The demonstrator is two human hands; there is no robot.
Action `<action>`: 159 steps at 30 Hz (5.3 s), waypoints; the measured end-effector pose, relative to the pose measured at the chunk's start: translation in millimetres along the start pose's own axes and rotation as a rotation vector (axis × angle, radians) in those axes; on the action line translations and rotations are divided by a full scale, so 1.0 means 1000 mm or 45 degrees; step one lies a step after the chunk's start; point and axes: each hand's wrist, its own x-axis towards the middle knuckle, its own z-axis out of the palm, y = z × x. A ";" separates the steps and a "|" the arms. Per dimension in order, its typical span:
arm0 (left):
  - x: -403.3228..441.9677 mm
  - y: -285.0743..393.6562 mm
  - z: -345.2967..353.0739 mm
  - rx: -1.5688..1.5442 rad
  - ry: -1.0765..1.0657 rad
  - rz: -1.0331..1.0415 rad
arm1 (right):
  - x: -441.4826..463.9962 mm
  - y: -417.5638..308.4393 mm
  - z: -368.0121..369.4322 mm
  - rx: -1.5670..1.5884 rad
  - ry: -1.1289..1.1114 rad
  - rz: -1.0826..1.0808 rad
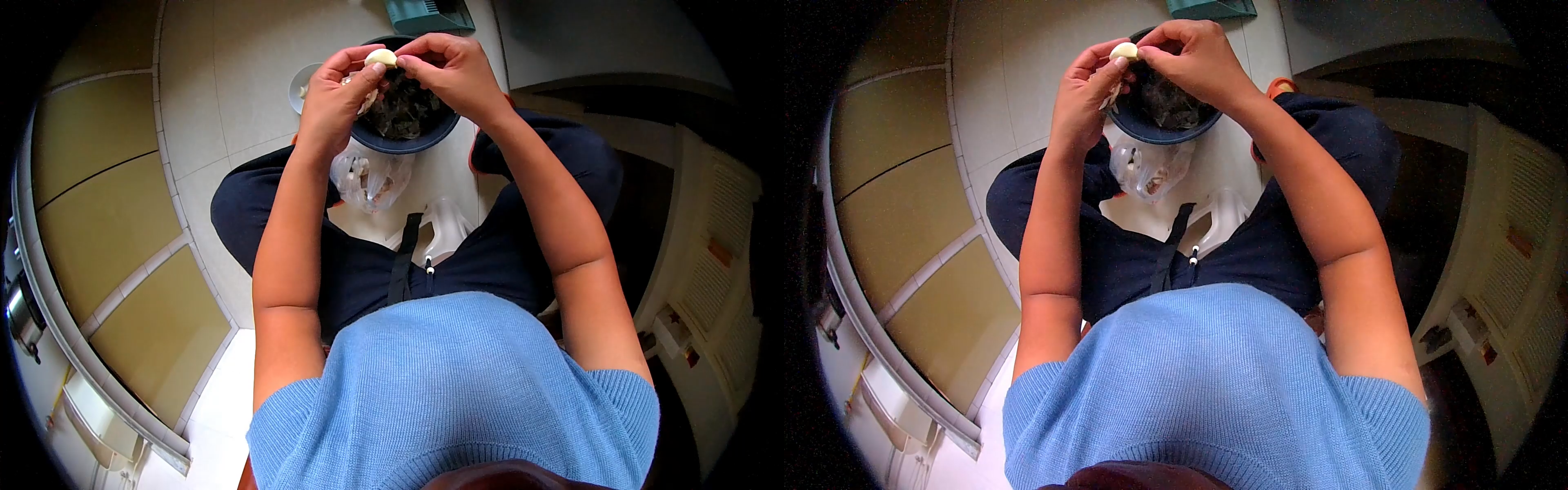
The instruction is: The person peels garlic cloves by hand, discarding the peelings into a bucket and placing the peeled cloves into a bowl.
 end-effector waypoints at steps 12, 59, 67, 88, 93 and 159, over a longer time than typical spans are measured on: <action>0.000 -0.004 0.002 0.086 -0.041 -0.006 | -0.006 -0.003 0.006 -0.027 0.096 0.124; 0.000 0.007 0.002 -0.158 -0.158 -0.211 | 0.000 -0.004 0.000 0.099 -0.108 -0.040; 0.000 0.005 0.002 -0.193 -0.178 -0.214 | 0.000 0.002 0.001 0.298 -0.170 0.051; 0.000 0.008 -0.002 -0.229 -0.246 -0.237 | 0.003 0.007 -0.007 0.617 -0.151 0.326; -0.003 0.010 -0.002 -0.238 -0.248 -0.223 | 0.003 0.011 -0.011 0.602 -0.037 0.337; -0.001 -0.001 0.002 0.148 0.160 0.207 | -0.005 -0.003 0.006 0.451 -0.177 0.191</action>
